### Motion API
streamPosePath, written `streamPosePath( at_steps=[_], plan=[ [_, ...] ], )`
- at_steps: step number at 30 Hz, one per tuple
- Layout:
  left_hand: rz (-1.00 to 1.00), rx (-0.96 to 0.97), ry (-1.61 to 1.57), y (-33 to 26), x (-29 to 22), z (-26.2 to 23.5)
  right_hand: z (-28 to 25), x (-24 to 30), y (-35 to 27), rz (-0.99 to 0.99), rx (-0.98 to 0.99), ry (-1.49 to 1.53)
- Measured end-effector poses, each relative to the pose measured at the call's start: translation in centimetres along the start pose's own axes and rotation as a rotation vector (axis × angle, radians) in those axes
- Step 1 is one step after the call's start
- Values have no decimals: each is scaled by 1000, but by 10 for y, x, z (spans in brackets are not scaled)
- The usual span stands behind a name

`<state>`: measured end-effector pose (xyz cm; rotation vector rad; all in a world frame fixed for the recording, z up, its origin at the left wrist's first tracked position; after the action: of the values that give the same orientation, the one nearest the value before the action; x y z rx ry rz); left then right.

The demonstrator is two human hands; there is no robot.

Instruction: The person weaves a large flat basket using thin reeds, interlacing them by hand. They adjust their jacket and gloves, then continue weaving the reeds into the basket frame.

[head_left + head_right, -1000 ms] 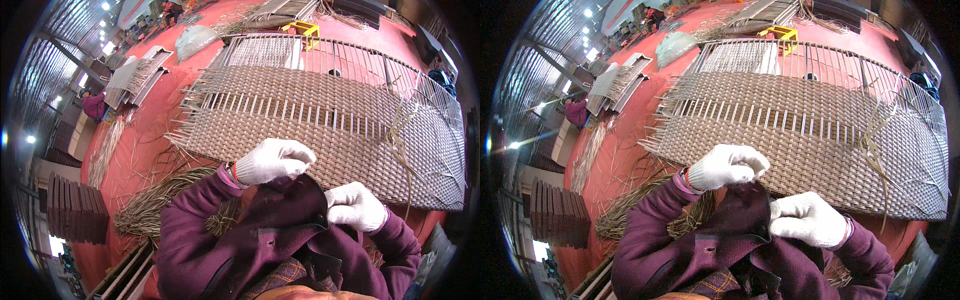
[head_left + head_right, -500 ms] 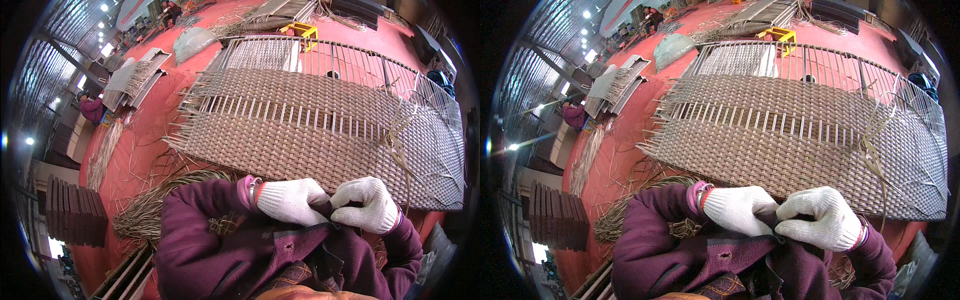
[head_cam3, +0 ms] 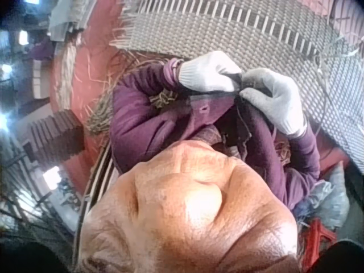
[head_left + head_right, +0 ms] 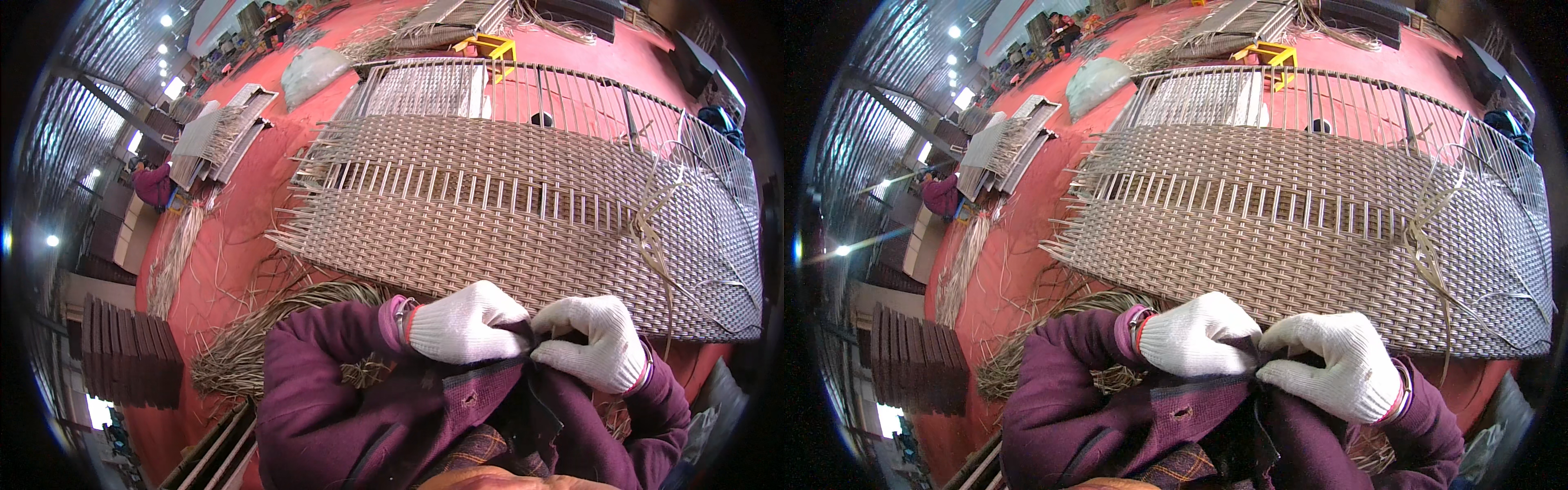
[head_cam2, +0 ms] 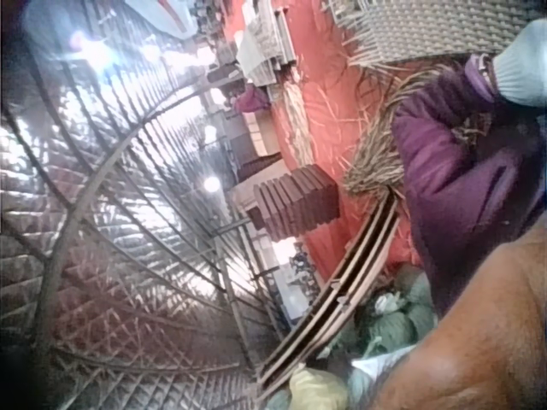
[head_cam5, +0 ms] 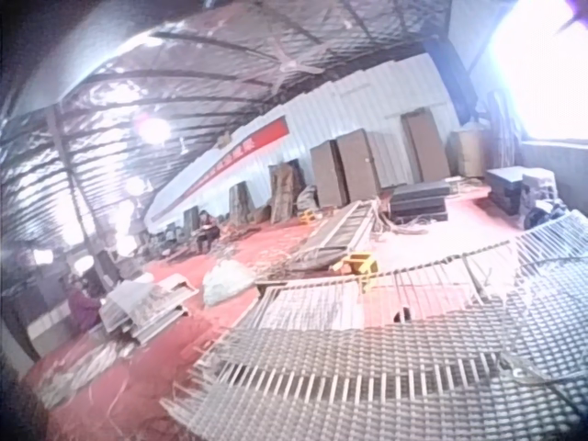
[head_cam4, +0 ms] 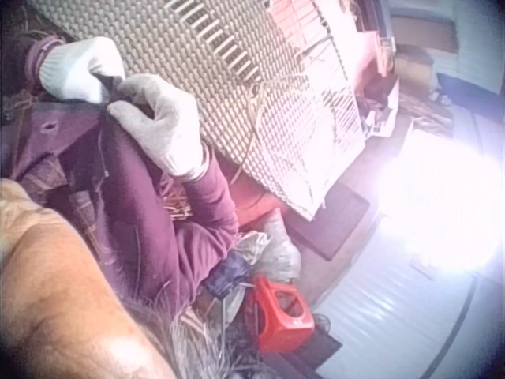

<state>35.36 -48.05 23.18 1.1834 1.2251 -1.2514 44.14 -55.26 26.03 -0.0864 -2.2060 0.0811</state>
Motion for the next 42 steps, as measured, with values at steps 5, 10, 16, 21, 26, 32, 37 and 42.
streamPosePath(
  at_steps=[5, 10, 16, 21, 26, 32, 37, 42],
  plan=[
    [100, 30, 41, -1, 2, 3, 1, 7, -1, -128, -4, -12],
    [149, 6, 82, 0, -4, 6, 6, -2, -3, -151, 20, -39],
    [-73, -249, -286, -18, 3, -33, 19, -40, -9, 80, 57, 118],
    [-13, -502, -314, -28, 14, -91, 26, -31, -16, -193, 261, 263],
    [-15, -572, -218, -41, 22, -112, 28, -46, -4, -191, 77, 184],
    [156, -598, -163, -52, 6, -120, 72, -29, 15, -290, 127, -132],
    [276, -779, -3, -89, 4, -183, 76, -21, 9, -463, 86, -192],
    [133, -999, 145, -161, 4, -235, 81, -27, -4, -375, 53, -107]
  ],
)
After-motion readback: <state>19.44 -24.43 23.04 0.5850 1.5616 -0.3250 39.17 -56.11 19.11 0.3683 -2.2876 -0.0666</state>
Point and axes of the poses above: each hand's wrist, its own y-axis towards the middle knuckle, its own z-axis out of the palm, x = y × z, the point moved 10 cm from there along y, towards the middle knuckle, and after that the axes turned 13 degrees about -y, right-handed, at the moved point
